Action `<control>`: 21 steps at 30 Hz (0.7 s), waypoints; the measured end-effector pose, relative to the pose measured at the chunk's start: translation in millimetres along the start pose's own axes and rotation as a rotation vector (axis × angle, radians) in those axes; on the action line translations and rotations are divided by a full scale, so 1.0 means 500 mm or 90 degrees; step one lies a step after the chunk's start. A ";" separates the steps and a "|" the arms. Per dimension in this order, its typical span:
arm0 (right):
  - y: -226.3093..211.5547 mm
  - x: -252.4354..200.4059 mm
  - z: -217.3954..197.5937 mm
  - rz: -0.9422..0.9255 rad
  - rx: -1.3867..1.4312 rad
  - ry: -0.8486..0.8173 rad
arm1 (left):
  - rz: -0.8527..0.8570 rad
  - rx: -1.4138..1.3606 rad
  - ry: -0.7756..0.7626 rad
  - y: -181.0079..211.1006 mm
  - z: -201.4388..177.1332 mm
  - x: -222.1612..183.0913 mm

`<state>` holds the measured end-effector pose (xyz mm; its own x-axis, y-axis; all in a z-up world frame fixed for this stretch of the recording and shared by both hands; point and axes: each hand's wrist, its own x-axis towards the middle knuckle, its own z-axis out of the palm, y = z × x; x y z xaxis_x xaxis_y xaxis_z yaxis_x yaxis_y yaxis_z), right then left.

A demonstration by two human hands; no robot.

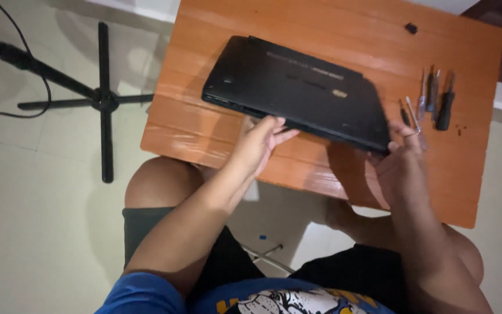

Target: Prying open and removing the bottom cover of a laptop to access internal components.

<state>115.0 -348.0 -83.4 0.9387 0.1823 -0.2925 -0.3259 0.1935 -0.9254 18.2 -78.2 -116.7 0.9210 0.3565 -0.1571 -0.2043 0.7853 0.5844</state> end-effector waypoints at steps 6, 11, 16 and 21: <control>0.001 0.001 -0.024 0.178 0.148 -0.180 | 0.042 0.081 0.099 -0.017 -0.112 0.027; -0.001 0.037 -0.063 0.194 0.269 -0.235 | 0.069 -0.033 -0.001 0.009 -0.169 0.042; -0.069 -0.022 -0.017 0.189 0.182 -0.174 | 0.033 -0.102 -0.065 0.104 -0.054 0.008; 0.078 -0.005 -0.106 0.187 0.069 -0.305 | -0.064 -0.053 -0.080 0.113 0.060 -0.052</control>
<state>105.9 -392.3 -131.4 0.6592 0.6557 -0.3681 -0.5992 0.1622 -0.7840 -7.4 -58.4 -56.0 0.9714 0.2115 -0.1080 -0.1305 0.8554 0.5013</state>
